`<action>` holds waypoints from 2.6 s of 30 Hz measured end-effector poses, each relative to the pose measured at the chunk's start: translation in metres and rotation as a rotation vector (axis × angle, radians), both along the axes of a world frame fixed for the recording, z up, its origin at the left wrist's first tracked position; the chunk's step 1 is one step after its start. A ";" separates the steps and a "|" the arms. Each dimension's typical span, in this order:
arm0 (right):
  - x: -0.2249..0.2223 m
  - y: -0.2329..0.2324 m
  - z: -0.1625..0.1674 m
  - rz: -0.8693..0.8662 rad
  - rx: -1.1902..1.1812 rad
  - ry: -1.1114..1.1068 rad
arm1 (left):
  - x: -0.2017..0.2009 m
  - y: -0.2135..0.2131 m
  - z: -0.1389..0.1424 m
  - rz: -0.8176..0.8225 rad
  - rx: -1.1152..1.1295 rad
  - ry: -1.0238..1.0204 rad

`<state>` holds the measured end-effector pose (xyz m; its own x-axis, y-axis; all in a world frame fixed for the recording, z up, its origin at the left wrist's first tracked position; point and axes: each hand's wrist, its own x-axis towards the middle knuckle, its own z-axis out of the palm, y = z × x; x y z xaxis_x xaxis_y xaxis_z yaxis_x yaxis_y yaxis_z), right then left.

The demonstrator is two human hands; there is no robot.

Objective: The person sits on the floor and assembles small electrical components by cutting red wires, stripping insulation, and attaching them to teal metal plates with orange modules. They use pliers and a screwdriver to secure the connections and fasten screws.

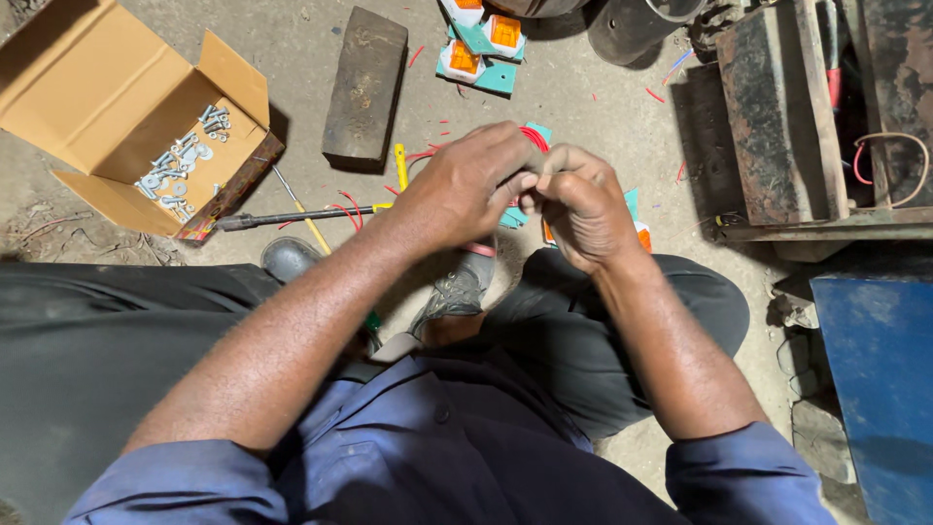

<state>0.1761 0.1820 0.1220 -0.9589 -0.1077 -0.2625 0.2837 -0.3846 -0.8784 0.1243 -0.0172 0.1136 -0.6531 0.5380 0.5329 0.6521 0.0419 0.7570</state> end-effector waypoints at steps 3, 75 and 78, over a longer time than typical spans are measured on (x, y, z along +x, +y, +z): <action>-0.001 -0.004 0.007 -0.044 0.520 0.348 | 0.005 0.015 -0.001 0.128 -0.004 -0.360; -0.022 -0.049 -0.216 0.704 1.405 0.022 | -0.054 -0.153 -0.129 0.560 -0.036 -1.368; -0.028 -0.032 -0.185 0.545 1.139 -0.100 | -0.051 -0.152 -0.146 0.593 -0.041 -1.326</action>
